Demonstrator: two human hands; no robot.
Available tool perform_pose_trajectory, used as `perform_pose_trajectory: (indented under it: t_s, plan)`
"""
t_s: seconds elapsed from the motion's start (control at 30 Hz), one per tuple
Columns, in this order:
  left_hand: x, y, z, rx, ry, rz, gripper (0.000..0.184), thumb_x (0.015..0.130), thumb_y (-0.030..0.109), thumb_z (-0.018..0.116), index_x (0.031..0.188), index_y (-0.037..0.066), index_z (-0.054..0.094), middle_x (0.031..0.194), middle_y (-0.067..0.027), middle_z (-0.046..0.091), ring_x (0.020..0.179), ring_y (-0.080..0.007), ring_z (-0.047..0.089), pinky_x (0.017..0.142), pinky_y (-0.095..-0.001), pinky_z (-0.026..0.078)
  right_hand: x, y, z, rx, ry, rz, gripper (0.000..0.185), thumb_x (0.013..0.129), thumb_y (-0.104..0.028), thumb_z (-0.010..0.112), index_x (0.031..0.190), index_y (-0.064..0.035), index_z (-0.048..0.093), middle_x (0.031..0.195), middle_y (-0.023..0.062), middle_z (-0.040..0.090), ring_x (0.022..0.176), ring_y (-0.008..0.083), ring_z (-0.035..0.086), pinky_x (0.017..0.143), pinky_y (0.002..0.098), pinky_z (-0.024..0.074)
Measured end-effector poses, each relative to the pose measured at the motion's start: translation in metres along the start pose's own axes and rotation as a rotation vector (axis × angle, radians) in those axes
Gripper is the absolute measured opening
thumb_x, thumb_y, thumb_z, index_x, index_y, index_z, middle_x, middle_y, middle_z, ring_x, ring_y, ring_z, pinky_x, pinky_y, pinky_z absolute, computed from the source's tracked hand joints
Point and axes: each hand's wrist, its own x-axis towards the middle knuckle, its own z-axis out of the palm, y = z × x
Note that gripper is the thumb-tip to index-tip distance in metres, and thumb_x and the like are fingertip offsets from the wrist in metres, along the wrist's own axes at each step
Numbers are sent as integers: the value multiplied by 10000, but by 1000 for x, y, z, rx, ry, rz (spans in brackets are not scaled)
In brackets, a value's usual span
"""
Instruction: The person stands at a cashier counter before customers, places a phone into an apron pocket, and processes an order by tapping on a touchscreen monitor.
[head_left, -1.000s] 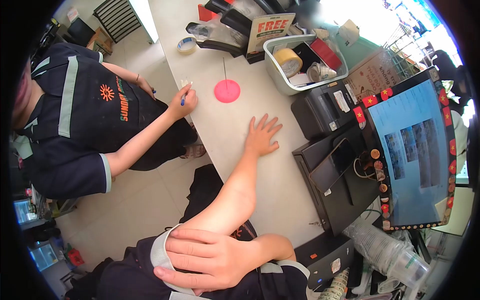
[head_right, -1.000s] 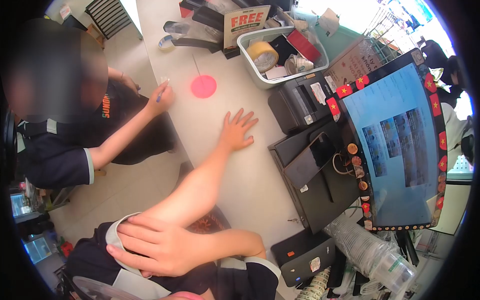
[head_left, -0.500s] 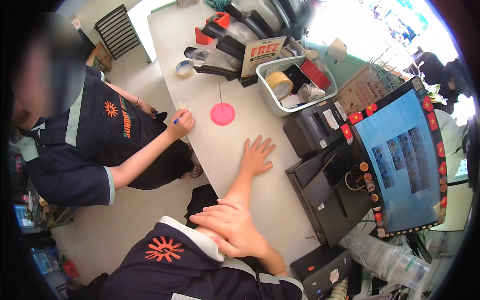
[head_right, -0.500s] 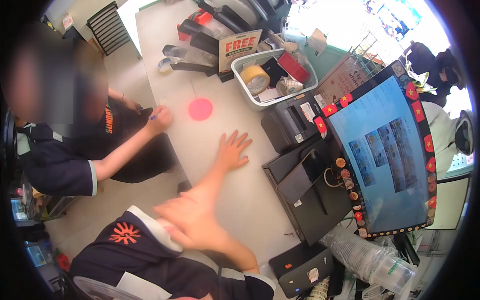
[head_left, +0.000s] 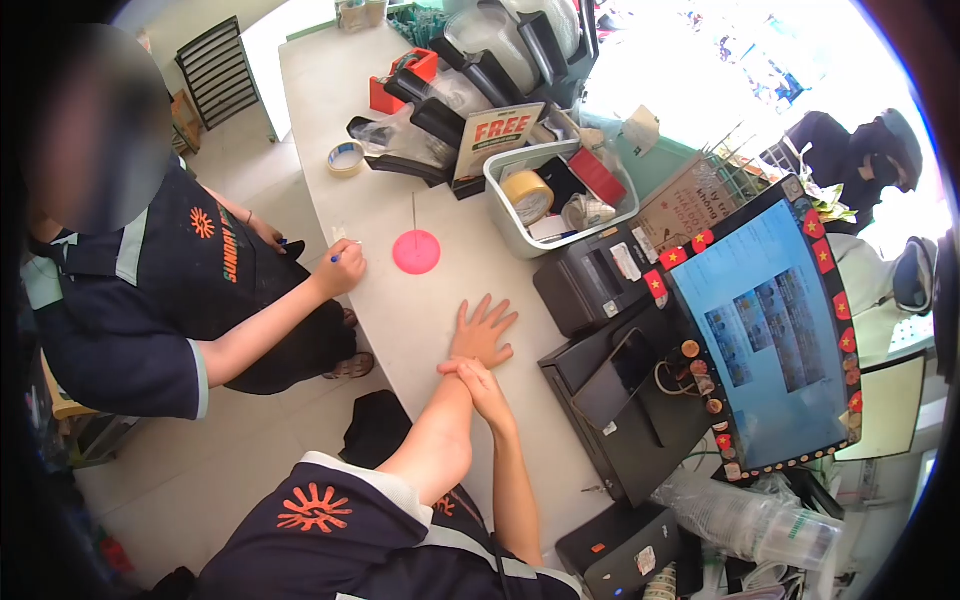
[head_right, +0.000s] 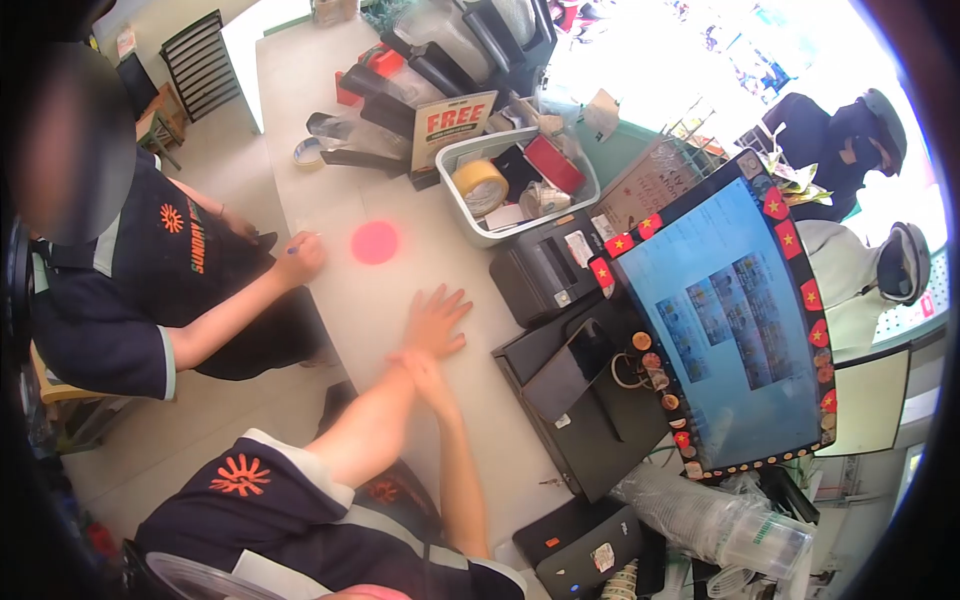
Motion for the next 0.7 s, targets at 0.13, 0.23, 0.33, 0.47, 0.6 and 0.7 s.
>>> perform_pose_trajectory:
  t_s: [0.13, 0.23, 0.33, 0.47, 0.6, 0.7]
  plan:
    - [3, -3, 9, 59, -18, -22, 612, 744, 452, 519, 1319, 289, 390, 1427, 48, 277, 1344, -211, 167, 1053, -558, 98, 5, 42, -5, -33, 84, -119, 328, 914, -235, 396, 978, 3, 613, 1036, 109, 607, 1075, 235, 492, 991, 362, 295]
    - [0, -5, 15, 20, 11, 8, 608, 735, 442, 525, 1310, 285, 405, 1425, 46, 281, 1345, -218, 165, 1053, -557, 96, -7, 0, 5, -63, -70, -215, 375, 890, -321, 431, 991, -5, 606, 1068, 112, 594, 1091, 254, 481, 999, 379, 280]
    - [1, -3, 4, -22, 25, 20, 607, 726, 428, 528, 1303, 278, 414, 1423, 43, 285, 1345, -222, 164, 1054, -556, 92, -23, -80, 24, -243, -214, -341, 379, 853, -333, 448, 1023, -25, 589, 1052, 121, 580, 1053, 284, 488, 989, 409, 286]
    - [1, -2, 1, -9, 21, 15, 603, 723, 417, 526, 1299, 270, 422, 1420, 42, 291, 1346, -222, 162, 1058, -552, 82, -42, -142, 57, -535, -351, -519, 420, 777, -294, 472, 1086, -18, 538, 1029, 153, 548, 1012, 308, 490, 966, 450, 298]
    - [0, -2, 1, -25, 16, -2, 605, 719, 411, 528, 1298, 266, 425, 1419, 41, 296, 1346, -225, 165, 1060, -551, 79, -55, -159, 87, -532, -375, -583, 563, 689, -365, 510, 1111, 8, 499, 1001, 165, 532, 999, 313, 502, 946, 450, 306]
    - [0, -2, 1, -29, 32, 9, 608, 715, 405, 531, 1297, 266, 427, 1420, 40, 296, 1344, -227, 170, 1061, -551, 79, -59, -170, 100, -473, -387, -693, 634, 657, -337, 497, 1166, 38, 449, 1004, 175, 508, 949, 319, 489, 897, 430, 323]
